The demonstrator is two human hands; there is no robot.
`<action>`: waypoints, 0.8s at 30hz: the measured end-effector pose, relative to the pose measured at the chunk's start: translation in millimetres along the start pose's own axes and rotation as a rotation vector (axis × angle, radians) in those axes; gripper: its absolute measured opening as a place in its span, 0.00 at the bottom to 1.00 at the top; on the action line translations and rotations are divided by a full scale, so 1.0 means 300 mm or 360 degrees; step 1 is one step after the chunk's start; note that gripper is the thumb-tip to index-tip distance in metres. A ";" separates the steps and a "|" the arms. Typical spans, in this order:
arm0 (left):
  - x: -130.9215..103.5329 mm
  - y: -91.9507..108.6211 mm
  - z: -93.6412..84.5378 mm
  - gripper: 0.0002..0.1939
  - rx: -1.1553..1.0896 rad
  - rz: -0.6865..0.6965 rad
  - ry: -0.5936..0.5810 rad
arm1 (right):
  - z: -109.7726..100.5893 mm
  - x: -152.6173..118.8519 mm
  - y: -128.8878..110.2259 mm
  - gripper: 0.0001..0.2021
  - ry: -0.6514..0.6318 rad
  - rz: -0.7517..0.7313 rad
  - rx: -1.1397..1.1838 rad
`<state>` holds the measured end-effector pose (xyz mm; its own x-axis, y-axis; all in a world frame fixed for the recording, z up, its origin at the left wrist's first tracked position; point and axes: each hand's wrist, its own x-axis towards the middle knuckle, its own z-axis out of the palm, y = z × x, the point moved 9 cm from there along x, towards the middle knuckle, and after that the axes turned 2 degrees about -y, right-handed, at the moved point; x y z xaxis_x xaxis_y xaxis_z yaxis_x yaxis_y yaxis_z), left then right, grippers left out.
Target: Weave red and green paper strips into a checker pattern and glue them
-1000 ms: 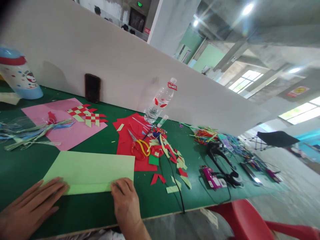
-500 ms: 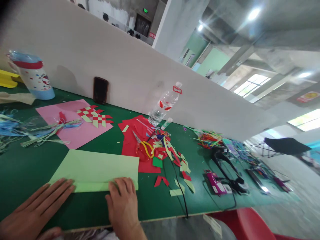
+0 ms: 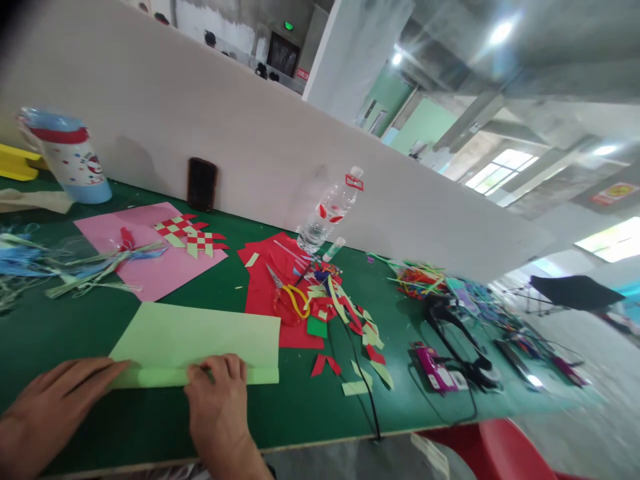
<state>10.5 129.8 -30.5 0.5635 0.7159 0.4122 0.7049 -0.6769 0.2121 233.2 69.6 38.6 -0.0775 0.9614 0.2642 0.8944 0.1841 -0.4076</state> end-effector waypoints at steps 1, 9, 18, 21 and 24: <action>0.007 0.006 -0.020 0.22 0.0035 0.0017 0.0015 | -0.002 0.000 0.000 0.09 0.0009 -0.0004 0.0011; -0.082 0.030 -0.097 0.31 0.0196 -0.0368 0.0108 | -0.008 0.006 -0.006 0.12 0.0072 -0.0099 -0.0006; -0.114 0.095 -0.073 0.36 0.0102 -0.0388 0.0101 | -0.016 0.005 -0.013 0.12 0.0113 -0.0107 0.0009; -0.115 0.088 -0.065 0.35 0.0140 -0.0303 0.0098 | -0.017 0.005 -0.014 0.11 0.0124 -0.0104 0.0018; -0.116 0.091 -0.068 0.35 0.0149 -0.0223 0.0104 | -0.016 0.004 -0.013 0.11 0.0110 -0.0099 0.0017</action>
<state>1.3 82.9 -21.2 0.4299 0.7876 0.4415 0.8133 -0.5501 0.1893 231.7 69.0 44.7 -0.1020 0.9317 0.3486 0.8840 0.2456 -0.3978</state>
